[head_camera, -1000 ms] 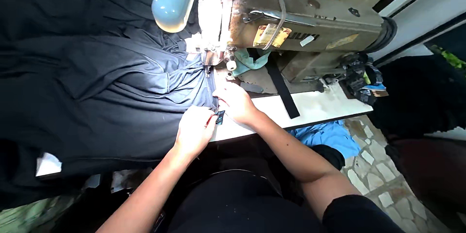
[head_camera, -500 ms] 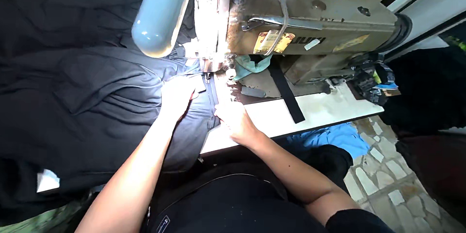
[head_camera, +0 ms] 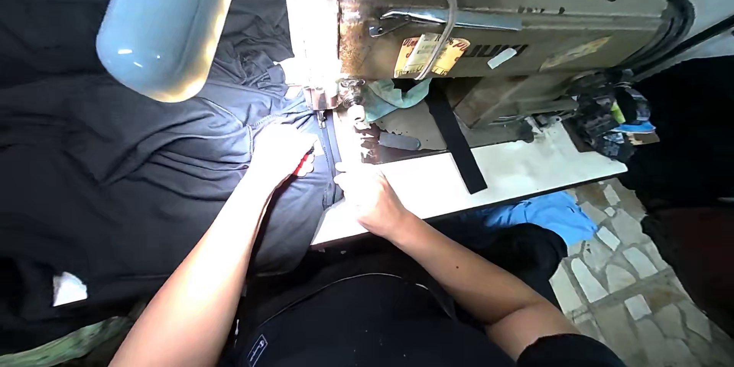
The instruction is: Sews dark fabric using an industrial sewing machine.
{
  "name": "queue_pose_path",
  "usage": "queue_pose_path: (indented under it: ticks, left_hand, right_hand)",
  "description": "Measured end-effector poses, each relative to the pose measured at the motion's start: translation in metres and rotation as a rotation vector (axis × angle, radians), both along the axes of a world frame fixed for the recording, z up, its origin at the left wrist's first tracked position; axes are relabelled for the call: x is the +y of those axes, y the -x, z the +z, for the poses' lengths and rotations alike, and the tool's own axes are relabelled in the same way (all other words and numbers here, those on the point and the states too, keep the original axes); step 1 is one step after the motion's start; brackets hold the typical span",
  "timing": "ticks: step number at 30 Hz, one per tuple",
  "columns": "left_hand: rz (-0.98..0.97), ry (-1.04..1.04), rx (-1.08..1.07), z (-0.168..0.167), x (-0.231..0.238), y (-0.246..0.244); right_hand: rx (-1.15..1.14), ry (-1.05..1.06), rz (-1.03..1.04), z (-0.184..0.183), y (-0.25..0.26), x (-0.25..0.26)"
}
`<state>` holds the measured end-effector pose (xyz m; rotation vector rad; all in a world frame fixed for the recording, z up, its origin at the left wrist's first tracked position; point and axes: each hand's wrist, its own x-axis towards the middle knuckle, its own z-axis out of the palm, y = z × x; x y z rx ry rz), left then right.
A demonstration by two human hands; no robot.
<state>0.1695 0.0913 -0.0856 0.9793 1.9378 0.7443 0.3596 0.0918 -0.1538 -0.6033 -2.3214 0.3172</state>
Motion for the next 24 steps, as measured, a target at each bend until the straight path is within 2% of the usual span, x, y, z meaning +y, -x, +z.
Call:
queue_pose_path:
  ticks: [4, 15, 24]
  left_hand:
    - [-0.062, 0.053, -0.069, 0.007, 0.001, 0.003]
    - [-0.096, 0.108, 0.157, 0.006, 0.006, -0.005]
    - [-0.104, 0.07, 0.15, 0.005, 0.002, -0.008]
  right_hand:
    - [-0.002, -0.019, 0.001, 0.0, 0.0, 0.0]
    - [-0.044, -0.036, 0.019, 0.0, 0.001, 0.001]
    - [-0.072, -0.028, 0.018, 0.002, 0.001, 0.002]
